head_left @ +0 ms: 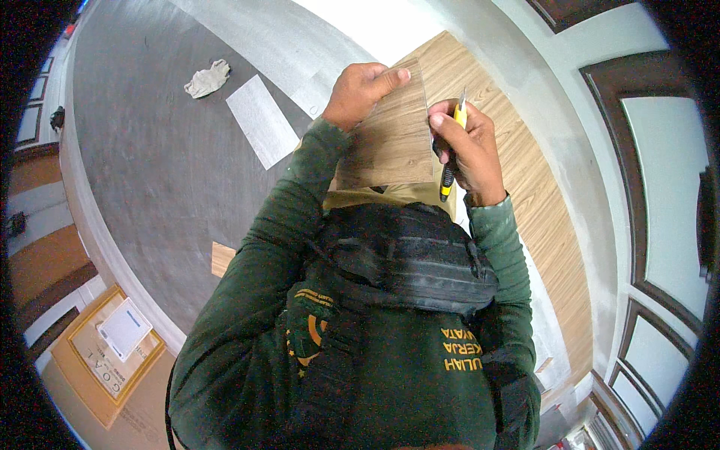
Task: The person uses a utility knife to score and cut pieces of wood-patterned flooring material, then snaps them by hand and presses the cut sections into place on the floor.
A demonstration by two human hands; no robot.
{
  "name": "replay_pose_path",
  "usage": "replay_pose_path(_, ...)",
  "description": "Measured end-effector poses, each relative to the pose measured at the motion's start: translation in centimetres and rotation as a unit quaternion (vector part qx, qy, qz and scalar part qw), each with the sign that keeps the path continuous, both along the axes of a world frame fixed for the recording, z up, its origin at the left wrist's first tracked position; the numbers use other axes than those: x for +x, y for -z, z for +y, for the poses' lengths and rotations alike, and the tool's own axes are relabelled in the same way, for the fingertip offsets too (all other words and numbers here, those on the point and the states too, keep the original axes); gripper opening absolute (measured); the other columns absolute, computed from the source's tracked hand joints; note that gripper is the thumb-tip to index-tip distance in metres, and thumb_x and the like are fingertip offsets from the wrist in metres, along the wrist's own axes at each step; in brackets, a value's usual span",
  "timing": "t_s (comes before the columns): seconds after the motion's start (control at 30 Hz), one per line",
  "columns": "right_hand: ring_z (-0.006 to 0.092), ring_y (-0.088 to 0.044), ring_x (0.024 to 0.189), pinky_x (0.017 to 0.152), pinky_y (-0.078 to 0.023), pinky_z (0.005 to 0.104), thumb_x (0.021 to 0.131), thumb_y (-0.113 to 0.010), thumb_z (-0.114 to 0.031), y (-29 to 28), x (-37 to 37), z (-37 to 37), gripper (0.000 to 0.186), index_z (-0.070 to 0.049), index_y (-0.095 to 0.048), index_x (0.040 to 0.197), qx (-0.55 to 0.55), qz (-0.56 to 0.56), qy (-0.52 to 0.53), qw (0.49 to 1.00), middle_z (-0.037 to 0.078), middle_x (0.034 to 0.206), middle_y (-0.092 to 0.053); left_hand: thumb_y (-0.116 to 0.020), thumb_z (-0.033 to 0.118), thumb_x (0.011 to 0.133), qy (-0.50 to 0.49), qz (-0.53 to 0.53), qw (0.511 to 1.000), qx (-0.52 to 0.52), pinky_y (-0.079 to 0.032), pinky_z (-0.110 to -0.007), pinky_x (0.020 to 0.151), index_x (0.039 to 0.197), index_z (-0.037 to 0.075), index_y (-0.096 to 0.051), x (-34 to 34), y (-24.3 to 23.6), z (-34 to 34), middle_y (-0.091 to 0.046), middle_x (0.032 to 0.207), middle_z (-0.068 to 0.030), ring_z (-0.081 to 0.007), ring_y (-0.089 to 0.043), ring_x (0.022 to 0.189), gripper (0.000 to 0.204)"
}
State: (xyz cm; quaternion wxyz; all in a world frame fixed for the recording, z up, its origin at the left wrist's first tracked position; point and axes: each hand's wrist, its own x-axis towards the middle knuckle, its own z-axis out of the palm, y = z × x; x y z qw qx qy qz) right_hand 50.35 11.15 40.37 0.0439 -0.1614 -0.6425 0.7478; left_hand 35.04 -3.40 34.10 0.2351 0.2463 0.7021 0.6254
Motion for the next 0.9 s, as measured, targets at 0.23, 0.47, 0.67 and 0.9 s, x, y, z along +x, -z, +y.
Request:
replay_pose_path(0.23,0.0048,-0.051,0.053,0.047,-0.038,0.0189,0.086,-0.072,-0.015,1.2,0.5,0.5,0.016,-0.002,-0.066,0.092,-0.117,0.034,-0.013,0.992,0.001,0.071,-0.064,-0.068,0.044,0.09,0.012,0.014,1.0,0.02,-0.044,-0.03,0.057,0.08,-0.003,-0.07,0.4,-0.2,-0.3,-0.06,0.063,-0.0027,-0.0111,-0.055,0.06,0.049)
replay_pose_path(0.47,0.0065,-0.055,0.073,0.064,-0.044,0.0228,0.088,-0.071,-0.021,2.2,1.9,1.1,0.024,-0.001,-0.064,0.099,0.193,0.051,0.005,0.98,0.002,0.08,-0.063,-0.066,0.041,0.093,0.03,-0.055,0.996,0.064,-0.045,-0.026,0.057,0.081,-0.003,-0.069,1.2,-1.6,-0.8,-0.061,0.066,-0.0018,-0.0085,-0.055,0.062,0.046)
replay_pose_path(0.67,0.0087,-0.046,0.066,0.061,-0.04,0.0261,0.104,-0.046,-0.031,0.9,1.8,0.4,0.034,-0.003,-0.061,0.094,0.134,0.086,-0.018,0.987,0.001,0.08,-0.059,-0.066,0.042,0.093,0.035,-0.066,0.993,0.087,-0.046,-0.026,0.059,0.081,-0.001,-0.069,1.2,-1.4,0.0,-0.062,0.068,-0.0031,-0.0087,-0.056,0.063,0.045)
replay_pose_path(0.9,0.0073,-0.047,0.061,0.055,-0.039,0.0262,0.1,-0.054,-0.028,1.0,0.1,-0.2,0.036,-0.002,-0.058,0.076,0.153,0.071,-0.013,0.986,-0.001,0.064,-0.053,-0.063,0.04,0.095,0.056,-0.106,0.987,0.104,-0.046,-0.025,0.062,0.082,-0.001,-0.069,1.8,-0.1,0.5,-0.064,0.071,-0.0032,-0.0086,-0.056,0.065,0.044)
